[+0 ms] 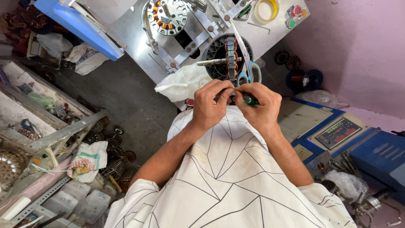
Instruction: The person uses a pair of scissors to trim and adjust copper wires on a cylindrical electrical component, likely a motor stator. They repeatedly manipulate the wires, cutting excess lengths and tucking them into slots on the component while holding it in their hands.
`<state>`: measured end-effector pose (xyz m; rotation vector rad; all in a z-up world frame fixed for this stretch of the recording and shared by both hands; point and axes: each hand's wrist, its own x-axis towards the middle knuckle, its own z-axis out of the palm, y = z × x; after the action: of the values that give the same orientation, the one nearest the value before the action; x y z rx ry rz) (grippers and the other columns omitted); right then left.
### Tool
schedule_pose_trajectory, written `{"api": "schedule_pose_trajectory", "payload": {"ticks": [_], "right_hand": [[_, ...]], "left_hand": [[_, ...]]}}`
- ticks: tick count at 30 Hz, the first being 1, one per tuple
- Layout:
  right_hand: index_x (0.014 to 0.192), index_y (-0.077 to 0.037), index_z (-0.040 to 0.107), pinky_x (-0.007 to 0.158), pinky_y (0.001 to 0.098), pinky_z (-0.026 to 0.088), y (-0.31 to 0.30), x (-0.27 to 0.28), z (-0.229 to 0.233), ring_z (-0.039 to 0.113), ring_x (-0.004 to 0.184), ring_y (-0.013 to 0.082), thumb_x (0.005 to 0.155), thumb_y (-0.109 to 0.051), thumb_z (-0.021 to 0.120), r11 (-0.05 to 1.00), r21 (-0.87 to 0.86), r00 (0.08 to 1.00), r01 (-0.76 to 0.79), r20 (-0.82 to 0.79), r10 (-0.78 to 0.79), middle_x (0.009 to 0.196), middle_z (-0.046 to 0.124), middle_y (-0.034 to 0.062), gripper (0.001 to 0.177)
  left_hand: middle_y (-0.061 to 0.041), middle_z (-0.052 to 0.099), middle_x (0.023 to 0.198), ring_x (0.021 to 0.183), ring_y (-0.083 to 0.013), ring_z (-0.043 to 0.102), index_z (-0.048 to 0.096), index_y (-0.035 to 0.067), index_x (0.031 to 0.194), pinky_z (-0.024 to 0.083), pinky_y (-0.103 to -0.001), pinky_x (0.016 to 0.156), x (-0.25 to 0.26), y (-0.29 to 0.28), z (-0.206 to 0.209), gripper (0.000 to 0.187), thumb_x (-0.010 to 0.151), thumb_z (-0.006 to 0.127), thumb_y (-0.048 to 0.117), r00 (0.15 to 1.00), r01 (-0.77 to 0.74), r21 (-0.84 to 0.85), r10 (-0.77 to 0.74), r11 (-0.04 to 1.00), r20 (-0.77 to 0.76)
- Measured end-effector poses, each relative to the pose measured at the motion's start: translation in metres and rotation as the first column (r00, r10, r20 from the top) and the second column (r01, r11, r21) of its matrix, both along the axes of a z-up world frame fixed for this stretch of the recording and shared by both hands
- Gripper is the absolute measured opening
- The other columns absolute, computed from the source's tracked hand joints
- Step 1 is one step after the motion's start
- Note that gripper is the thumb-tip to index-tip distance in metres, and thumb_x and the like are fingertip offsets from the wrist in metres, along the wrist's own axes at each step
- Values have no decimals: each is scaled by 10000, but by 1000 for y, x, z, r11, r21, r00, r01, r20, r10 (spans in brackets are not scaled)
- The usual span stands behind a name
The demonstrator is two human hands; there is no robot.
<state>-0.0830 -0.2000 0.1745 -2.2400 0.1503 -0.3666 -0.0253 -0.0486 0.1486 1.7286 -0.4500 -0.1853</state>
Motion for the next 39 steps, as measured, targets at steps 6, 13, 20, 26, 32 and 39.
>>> {"api": "schedule_pose_trajectory", "payload": {"ticks": [6,13,20,26,32,39], "right_hand": [[977,-21,691,717,251,485,-7,0,-4,610,822,112,871,-15,827,948,317,994,31,-112,5,959,659,46,172],[1028,-9,679,739,246,478,-9,1,-3,602,886,114,910,78,761,959,283,1000,0,10,-3,1067,643,68,168],[1066,-12,676,689,245,469,-10,-3,-6,610,820,116,929,90,755,987,155,999,-50,17,48,1017,663,72,188],[1045,-7,662,662,282,545,-14,-4,-13,708,824,192,940,64,773,988,-84,987,-127,84,134,998,718,103,168],[1049,-10,719,672,290,567,-13,-3,-4,736,820,221,893,32,812,981,-118,985,-151,69,160,994,738,128,187],[1013,-4,740,672,271,565,-7,-3,0,744,775,192,877,45,804,992,-35,992,-118,36,119,926,752,117,158]], "left_hand": [[-92,740,953,830,-131,733,684,-44,1101,648,-258,769,-4,-4,-14,145,1040,651,83,878,-72,-423,-144,903,-457],[-124,755,1023,934,-151,750,684,-73,1148,628,-263,831,-6,-3,-20,184,1020,678,58,887,63,-424,-246,903,-391],[-106,772,1007,895,-131,761,721,-50,1114,639,-248,809,-4,-1,-24,176,984,718,70,870,46,-403,-235,914,-433],[-101,762,1000,877,-133,763,755,-35,1049,640,-242,769,-1,2,-17,139,951,755,63,939,38,-295,-136,955,-317],[-112,766,1041,904,-142,766,749,-34,1088,642,-249,788,-1,5,-15,161,950,750,48,954,14,-279,-97,960,-284],[-114,770,979,870,-173,787,744,-13,1059,646,-256,756,-1,10,-13,113,949,732,14,994,59,-148,-71,987,-80]]}}
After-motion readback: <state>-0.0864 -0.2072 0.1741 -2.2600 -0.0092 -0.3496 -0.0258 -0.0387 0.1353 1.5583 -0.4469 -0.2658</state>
